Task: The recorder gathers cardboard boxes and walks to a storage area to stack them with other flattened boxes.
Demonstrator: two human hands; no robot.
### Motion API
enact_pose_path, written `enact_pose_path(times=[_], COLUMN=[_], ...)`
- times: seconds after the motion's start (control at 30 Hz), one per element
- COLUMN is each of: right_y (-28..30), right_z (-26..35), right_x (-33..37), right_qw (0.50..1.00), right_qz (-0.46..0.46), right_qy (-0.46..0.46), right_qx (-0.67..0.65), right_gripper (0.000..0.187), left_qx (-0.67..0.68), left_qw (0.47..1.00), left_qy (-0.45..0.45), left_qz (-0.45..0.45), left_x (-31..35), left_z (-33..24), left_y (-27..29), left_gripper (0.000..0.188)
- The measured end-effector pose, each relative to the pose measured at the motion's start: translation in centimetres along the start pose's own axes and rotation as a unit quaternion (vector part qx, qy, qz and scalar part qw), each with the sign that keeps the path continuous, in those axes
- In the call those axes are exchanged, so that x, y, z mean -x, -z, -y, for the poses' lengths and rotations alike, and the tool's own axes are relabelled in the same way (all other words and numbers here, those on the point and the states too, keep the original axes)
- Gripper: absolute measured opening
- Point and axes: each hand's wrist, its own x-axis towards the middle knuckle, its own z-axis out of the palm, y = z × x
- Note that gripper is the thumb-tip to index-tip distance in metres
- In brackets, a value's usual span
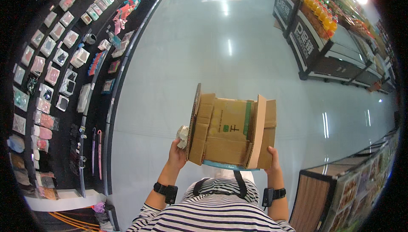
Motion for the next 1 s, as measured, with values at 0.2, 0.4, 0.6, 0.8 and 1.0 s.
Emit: enact_pose_path(times=[0.2, 0.4, 0.6, 0.8, 1.0], right_y=[-7.8, -16.0, -24.6, -29.9, -36.7], right_z=[6.5, 14.6, 18.6, 20.5, 24.7], right_x=[-16.5, -33.0, -45.4, -57.4, -68.0], right_qw=[0.999, 0.991, 0.989, 0.995, 1.0], right_qz=[0.022, 0.103, 0.117, 0.079, 0.016], right_qy=[-0.032, -0.072, -0.051, -0.049, -0.017], right_qx=[0.012, 0.043, 0.072, 0.04, 0.018], right_gripper=[0.052, 0.05, 0.05, 0.051, 0.05], left_qx=[0.007, 0.024, 0.103, 0.072, 0.045], left_qw=[0.999, 0.992, 0.991, 0.995, 0.998], left_qy=[-0.029, -0.09, -0.08, -0.055, -0.027], left_qz=[-0.037, -0.082, -0.04, -0.031, 0.048], left_x=[-14.4, -26.7, -39.3, -54.4, -68.6], left_z=[-7.9, -16.4, -23.8, -31.6, -39.9], left_y=[-2.5, -5.4, -5.0, -4.1, -4.6], left_gripper=[0.049, 0.046, 0.047, 0.046, 0.052])
